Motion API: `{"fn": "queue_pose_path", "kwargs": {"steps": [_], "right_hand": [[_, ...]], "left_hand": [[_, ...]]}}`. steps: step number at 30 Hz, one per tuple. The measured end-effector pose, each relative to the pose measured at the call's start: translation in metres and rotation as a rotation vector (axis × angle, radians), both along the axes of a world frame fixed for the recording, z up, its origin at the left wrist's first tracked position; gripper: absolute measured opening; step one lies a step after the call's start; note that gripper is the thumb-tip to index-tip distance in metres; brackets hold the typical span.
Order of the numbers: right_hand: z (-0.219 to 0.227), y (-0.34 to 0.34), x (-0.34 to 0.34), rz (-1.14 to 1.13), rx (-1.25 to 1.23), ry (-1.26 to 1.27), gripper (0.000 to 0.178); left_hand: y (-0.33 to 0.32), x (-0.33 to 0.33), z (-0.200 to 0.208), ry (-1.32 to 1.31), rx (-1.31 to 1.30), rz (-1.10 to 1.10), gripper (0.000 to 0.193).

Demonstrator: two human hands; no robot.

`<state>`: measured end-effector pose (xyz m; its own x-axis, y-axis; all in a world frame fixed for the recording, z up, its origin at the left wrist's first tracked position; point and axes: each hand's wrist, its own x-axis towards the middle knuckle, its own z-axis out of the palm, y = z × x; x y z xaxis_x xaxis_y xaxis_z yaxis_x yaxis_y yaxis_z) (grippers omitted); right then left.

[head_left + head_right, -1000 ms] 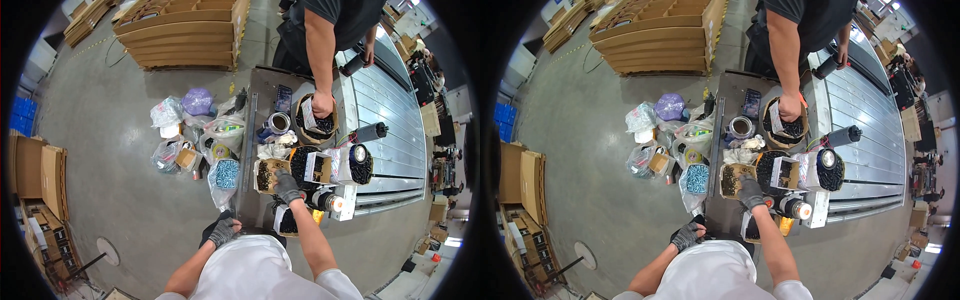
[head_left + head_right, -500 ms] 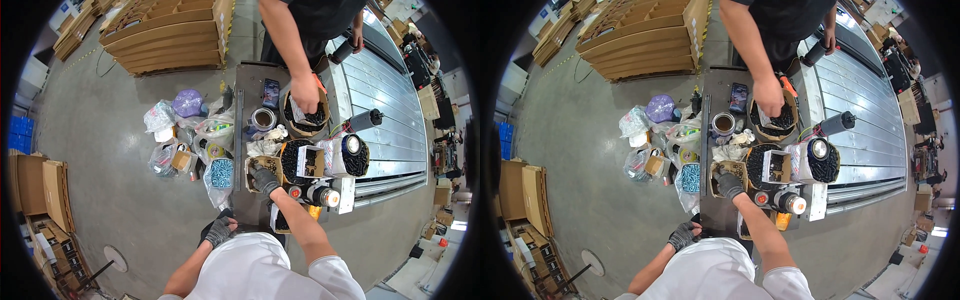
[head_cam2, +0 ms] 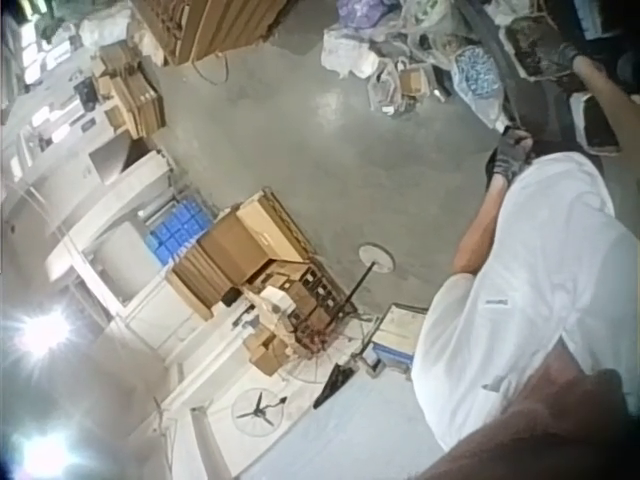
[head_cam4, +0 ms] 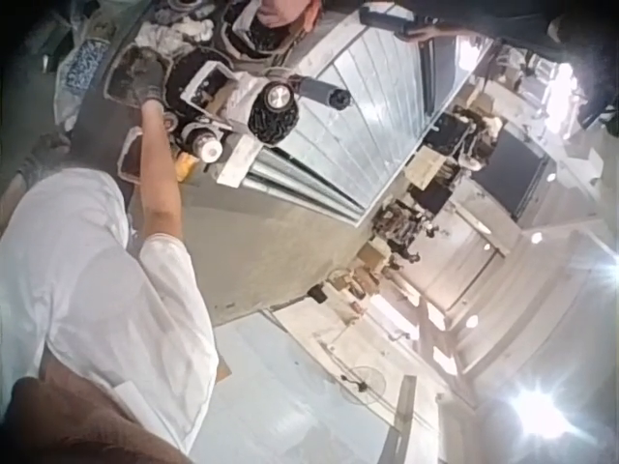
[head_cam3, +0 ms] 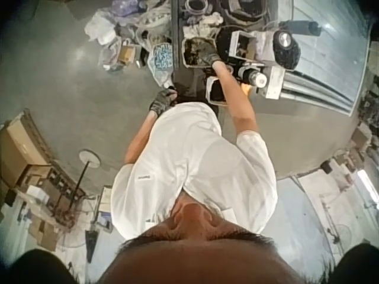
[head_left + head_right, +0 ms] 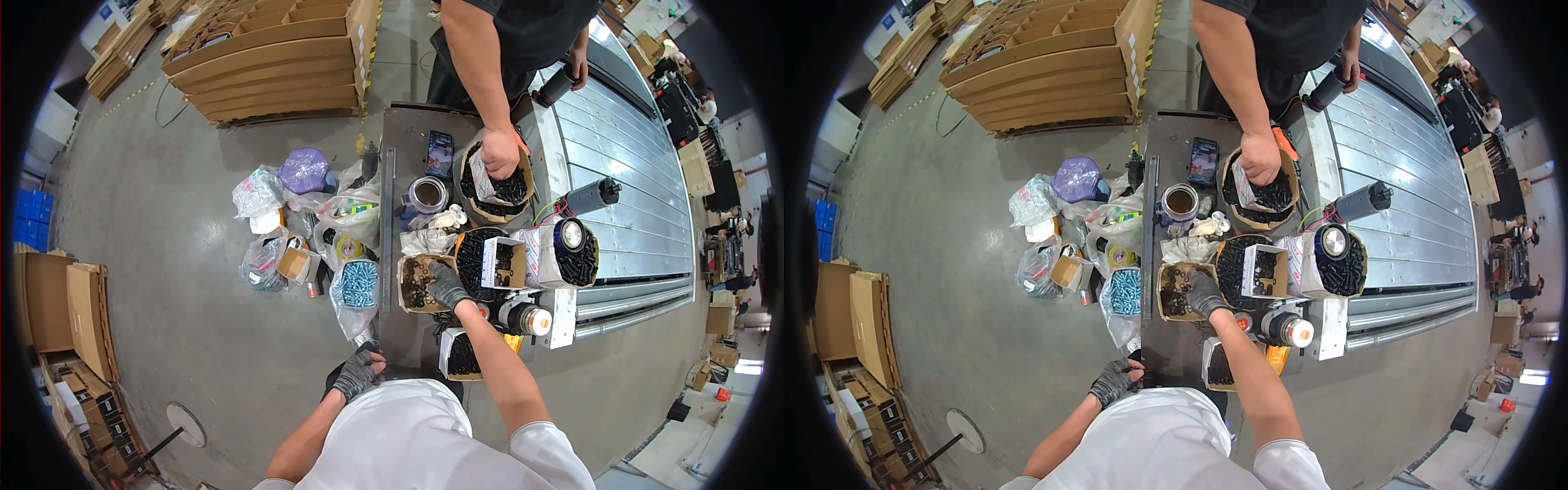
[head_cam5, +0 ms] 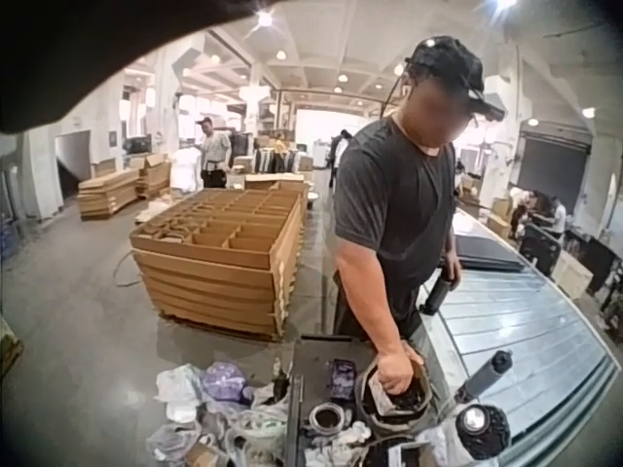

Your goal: The recorder is sorting and preparing small mechanical components, such as screws and fasteners, at a workstation on a treadmill assembly line.

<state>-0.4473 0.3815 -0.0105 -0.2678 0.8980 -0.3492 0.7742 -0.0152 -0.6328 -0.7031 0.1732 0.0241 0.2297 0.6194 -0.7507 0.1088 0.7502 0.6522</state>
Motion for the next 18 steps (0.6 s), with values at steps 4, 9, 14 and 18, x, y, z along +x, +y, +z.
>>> {"fn": "queue_pose_path", "kwargs": {"steps": [4,9,14,18], "right_hand": [[0.026,-0.004,-0.028,0.184,-0.145,-0.373,0.078],[0.011,-0.01,-0.035,0.235,-0.053,-0.454,0.074],[-0.019,-0.018,-0.033,0.256,0.054,-0.276,0.051],[-0.032,-0.019,-0.027,0.168,0.079,-0.218,0.035]], "left_hand": [[-0.004,-0.006,0.002,0.015,-0.046,0.032,0.019],[-0.003,-0.002,0.005,0.028,0.002,-0.005,0.019],[-0.005,-0.002,0.002,0.028,-0.02,0.011,0.019],[0.001,-0.002,0.015,0.01,-0.039,0.059,0.017]]}}
